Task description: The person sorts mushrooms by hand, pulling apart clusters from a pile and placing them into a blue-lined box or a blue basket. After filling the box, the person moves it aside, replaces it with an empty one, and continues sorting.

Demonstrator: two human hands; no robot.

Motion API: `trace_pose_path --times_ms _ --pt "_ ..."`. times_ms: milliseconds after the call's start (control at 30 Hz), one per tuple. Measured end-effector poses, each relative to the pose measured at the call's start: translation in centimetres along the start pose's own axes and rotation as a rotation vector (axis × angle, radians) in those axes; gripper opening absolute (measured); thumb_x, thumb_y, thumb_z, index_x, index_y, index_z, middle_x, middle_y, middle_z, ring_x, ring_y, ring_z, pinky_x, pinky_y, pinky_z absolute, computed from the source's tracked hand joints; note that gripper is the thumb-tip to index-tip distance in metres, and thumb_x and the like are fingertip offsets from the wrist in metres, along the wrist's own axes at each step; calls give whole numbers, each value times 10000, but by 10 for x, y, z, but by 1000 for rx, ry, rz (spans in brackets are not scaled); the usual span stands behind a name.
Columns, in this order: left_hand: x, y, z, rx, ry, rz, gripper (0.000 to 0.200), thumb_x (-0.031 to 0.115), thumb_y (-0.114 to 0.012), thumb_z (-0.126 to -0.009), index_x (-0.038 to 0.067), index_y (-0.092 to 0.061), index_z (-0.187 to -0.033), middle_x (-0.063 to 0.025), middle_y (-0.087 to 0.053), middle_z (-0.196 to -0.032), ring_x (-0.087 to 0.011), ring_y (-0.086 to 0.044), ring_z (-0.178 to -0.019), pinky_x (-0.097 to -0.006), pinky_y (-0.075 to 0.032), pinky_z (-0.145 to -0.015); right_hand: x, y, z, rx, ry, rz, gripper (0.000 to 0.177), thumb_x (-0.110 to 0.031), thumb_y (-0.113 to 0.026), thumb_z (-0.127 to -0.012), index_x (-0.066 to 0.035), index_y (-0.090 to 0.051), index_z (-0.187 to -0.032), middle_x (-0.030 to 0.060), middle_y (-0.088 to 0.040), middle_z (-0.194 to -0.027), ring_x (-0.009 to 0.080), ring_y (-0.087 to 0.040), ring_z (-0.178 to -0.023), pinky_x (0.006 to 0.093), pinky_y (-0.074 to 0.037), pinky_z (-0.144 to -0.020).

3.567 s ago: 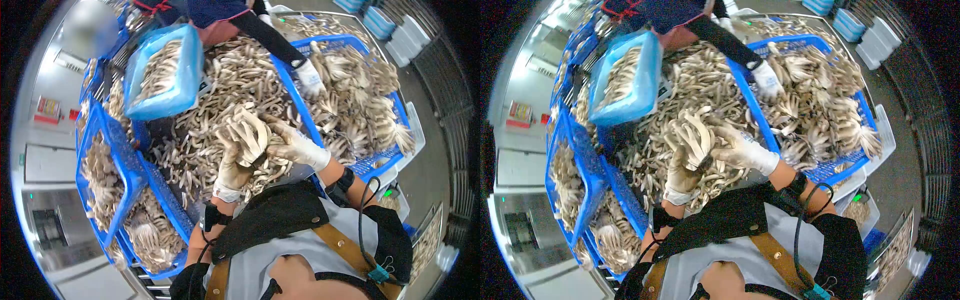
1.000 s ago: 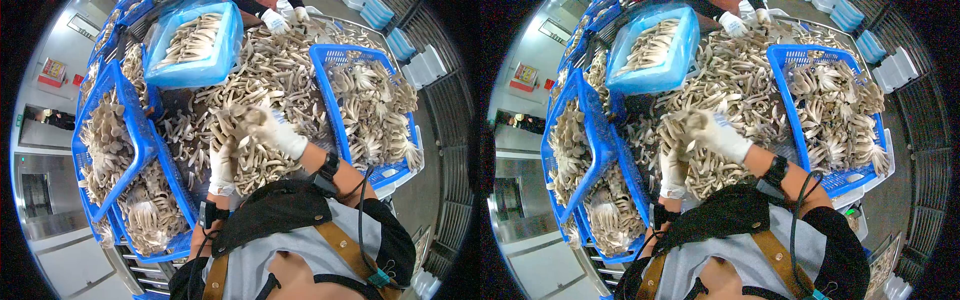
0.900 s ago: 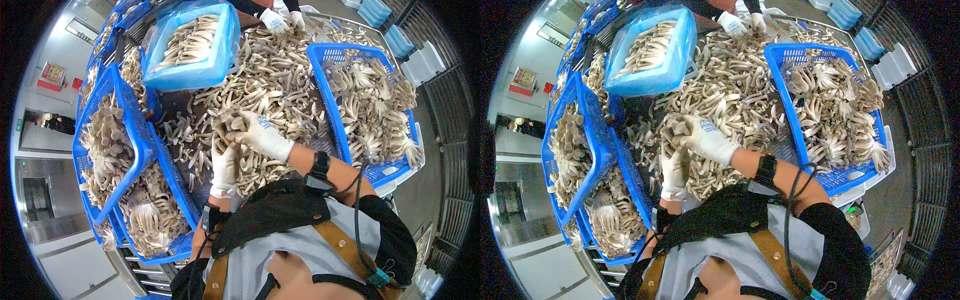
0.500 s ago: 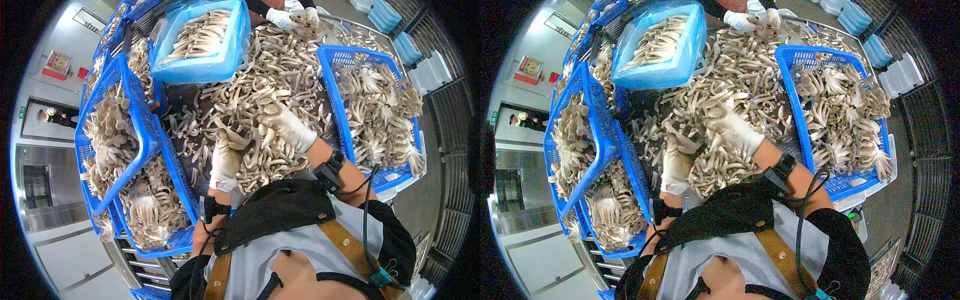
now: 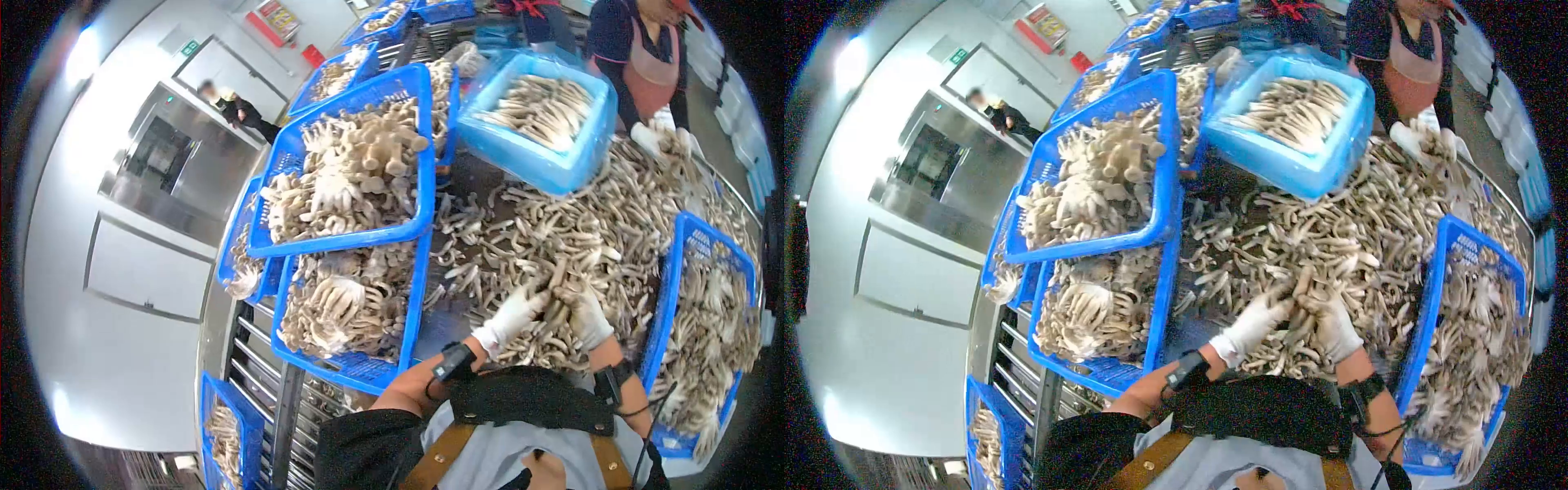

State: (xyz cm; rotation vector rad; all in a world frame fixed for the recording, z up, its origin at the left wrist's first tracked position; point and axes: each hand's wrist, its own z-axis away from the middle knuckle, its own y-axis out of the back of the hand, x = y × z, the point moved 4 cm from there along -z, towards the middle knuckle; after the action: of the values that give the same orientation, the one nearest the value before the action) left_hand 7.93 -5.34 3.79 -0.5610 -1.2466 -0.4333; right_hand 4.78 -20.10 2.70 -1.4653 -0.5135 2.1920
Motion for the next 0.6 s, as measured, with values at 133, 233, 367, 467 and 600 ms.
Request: trace_pose_path --times_ms 133,233,367,467,600 --pt "-4 -8 16 -58 130 -333 759 235 -609 -853 7 -256 -1484 -215 -485 -1373 -216 -483 -1234 -301 -354 -1052 2 11 13 69 67 59 211 -44 -546 -880 -20 -573 -1088 24 -611 -902 124 -595 -792 251 -499 -685" --pt "-21 13 7 126 175 -327 998 444 -654 -819 -22 -98 -1504 -280 -230 -1523 -322 -281 -1410 -327 -250 -1130 23 45 25 73 -52 -162 245 -40 -554 -842 -39 -569 -1086 39 -609 -932 176 -607 -805 318 -525 -732" --pt "-13 10 -7 109 -166 -583 884 392 -613 -876 -25 -138 -1494 -281 -257 -1510 -329 -333 -1383 -343 -268 -1122 79 76 55 -93 1 166 253 6 -557 -840 -19 -569 -1092 65 -632 -998 179 -617 -889 300 -522 -760" --pt "1 -27 -6 -291 -64 -463 801 341 -621 -861 -20 -248 -1471 -244 -368 -1465 -302 -412 -1327 -354 -323 -1088 48 14 82 -104 -262 -142 209 2 -521 -878 2 -575 -1080 72 -653 -990 147 -640 -853 284 -521 -716" --pt "7 -41 -11 -293 29 -382 740 346 -645 -849 -33 -361 -1417 -221 -471 -1392 -279 -465 -1281 -356 -354 -1070 85 72 65 -399 -261 570 317 -51 -534 -914 4 -534 -1226 104 -583 -1156 150 -502 -1144 311 -473 -909"
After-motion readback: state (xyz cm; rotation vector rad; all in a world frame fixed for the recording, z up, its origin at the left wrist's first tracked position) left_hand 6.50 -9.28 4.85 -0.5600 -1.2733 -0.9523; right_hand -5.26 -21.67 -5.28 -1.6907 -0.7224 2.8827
